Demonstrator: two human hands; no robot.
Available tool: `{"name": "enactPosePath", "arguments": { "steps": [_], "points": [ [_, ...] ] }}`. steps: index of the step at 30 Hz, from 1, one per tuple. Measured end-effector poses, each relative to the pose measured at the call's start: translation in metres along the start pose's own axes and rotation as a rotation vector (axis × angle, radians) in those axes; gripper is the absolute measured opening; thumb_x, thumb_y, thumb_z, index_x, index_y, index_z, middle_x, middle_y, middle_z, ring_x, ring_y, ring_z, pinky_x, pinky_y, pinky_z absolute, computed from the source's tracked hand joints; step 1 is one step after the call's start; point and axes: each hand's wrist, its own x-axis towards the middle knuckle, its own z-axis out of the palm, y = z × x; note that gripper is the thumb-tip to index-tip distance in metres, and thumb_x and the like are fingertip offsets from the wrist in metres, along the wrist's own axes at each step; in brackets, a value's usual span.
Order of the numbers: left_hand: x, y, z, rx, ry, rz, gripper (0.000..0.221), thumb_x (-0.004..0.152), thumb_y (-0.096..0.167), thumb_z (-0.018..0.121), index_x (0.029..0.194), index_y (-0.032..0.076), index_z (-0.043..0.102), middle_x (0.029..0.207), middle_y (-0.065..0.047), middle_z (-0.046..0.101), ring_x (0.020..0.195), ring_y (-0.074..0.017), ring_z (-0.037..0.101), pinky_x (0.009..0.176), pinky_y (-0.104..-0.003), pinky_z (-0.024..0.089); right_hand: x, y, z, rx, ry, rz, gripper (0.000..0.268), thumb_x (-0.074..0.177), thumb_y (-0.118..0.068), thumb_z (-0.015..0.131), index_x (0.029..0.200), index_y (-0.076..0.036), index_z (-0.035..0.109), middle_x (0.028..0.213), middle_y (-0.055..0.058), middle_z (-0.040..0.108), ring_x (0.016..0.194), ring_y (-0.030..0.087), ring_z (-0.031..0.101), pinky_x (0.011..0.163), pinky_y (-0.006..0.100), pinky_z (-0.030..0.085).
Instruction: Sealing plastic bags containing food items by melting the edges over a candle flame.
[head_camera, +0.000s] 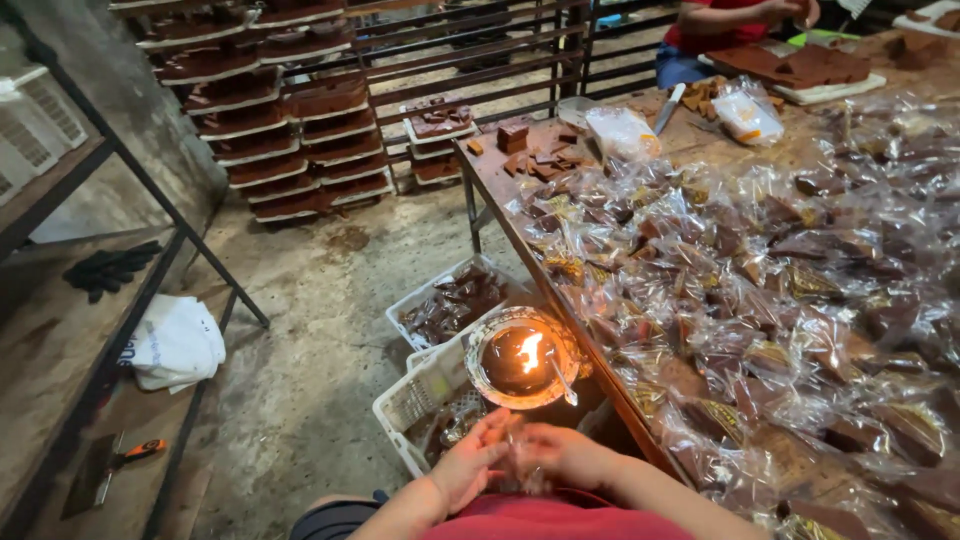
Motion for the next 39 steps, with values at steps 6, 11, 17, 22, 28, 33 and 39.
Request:
{"name": "enactPosePath", "arguments": {
  "steps": [6, 11, 17, 22, 28, 33, 39],
  "points": [
    [0.008, 0.0, -0.009, 0.237, 0.084, -0.046, 0.053, 0.095, 0.022, 0.068, 0.145, 0.007, 0.058, 0.127, -0.018, 0.069, 0.119, -0.0278, 0.065, 0.096, -0.042, 0.054, 0.004, 0.004, -0.048, 1.237, 0.02, 1.206, 0.019, 0.086, -0.027, 0.08, 0.077, -0.012, 0.072, 0.061, 0.004, 0.069, 0.055, 0.012, 0.058, 0.057, 0.028, 0.047],
    [-0.008, 0.014, 0.009, 0.128, 0.15, -0.142, 0.049, 0.097, 0.016, 0.067, 0.144, 0.011, 0.058, 0.135, -0.017, 0.063, 0.117, -0.0334, 0.066, 0.083, -0.05, 0.059, 0.009, 0.005, -0.061, 1.103, -0.095, 1.206, 0.027, 0.085, -0.041, 0.076, 0.106, -0.023, 0.081, 0.086, -0.001, 0.073, 0.078, 0.01, 0.064, 0.077, 0.025, 0.049],
    [-0.004, 0.013, 0.006, 0.239, 0.13, -0.177, 0.055, 0.093, 0.027, 0.07, 0.146, 0.017, 0.057, 0.152, -0.007, 0.053, 0.129, -0.0281, 0.062, 0.096, -0.044, 0.053, 0.009, 0.0, -0.061, 1.227, 0.005, 1.174, 0.025, 0.087, -0.03, 0.077, 0.107, -0.014, 0.081, 0.085, -0.002, 0.076, 0.077, 0.007, 0.063, 0.076, 0.022, 0.049],
    [-0.01, 0.015, 0.011, 0.212, 0.143, -0.172, 0.055, 0.092, 0.019, 0.071, 0.145, 0.016, 0.058, 0.133, -0.017, 0.068, 0.121, -0.0319, 0.067, 0.097, -0.046, 0.055, 0.006, 0.003, -0.054, 1.167, 0.0, 1.165, 0.02, 0.089, -0.031, 0.075, 0.103, -0.018, 0.08, 0.093, -0.004, 0.077, 0.085, 0.007, 0.065, 0.083, 0.023, 0.048],
    [-0.008, 0.011, 0.006, 0.154, 0.105, -0.134, 0.07, 0.087, 0.005, 0.075, 0.151, 0.017, 0.05, 0.127, -0.015, 0.07, 0.11, -0.0307, 0.07, 0.089, -0.043, 0.057, 0.009, 0.002, -0.061, 1.189, -0.032, 1.174, 0.024, 0.089, -0.029, 0.077, 0.11, -0.02, 0.078, 0.094, -0.002, 0.075, 0.085, 0.01, 0.065, 0.083, 0.025, 0.051],
    [0.001, 0.001, -0.009, 0.16, 0.025, -0.101, 0.086, 0.084, -0.003, 0.075, 0.158, 0.02, 0.039, 0.134, -0.012, 0.063, 0.108, -0.0285, 0.067, 0.08, -0.039, 0.057, 0.008, 0.001, -0.057, 1.209, -0.107, 1.121, 0.044, 0.086, -0.03, 0.08, 0.129, -0.025, 0.072, 0.108, -0.001, 0.076, 0.086, 0.01, 0.065, 0.088, 0.025, 0.055],
    [-0.005, 0.011, 0.003, 0.18, 0.052, -0.143, 0.088, 0.081, 0.001, 0.078, 0.158, 0.019, 0.039, 0.145, -0.018, 0.057, 0.102, -0.0303, 0.072, 0.083, -0.039, 0.06, 0.009, 0.001, -0.055, 1.257, -0.116, 1.174, 0.045, 0.087, -0.024, 0.079, 0.131, -0.021, 0.071, 0.108, 0.0, 0.074, 0.084, 0.011, 0.064, 0.084, 0.026, 0.057]
  ]
}}
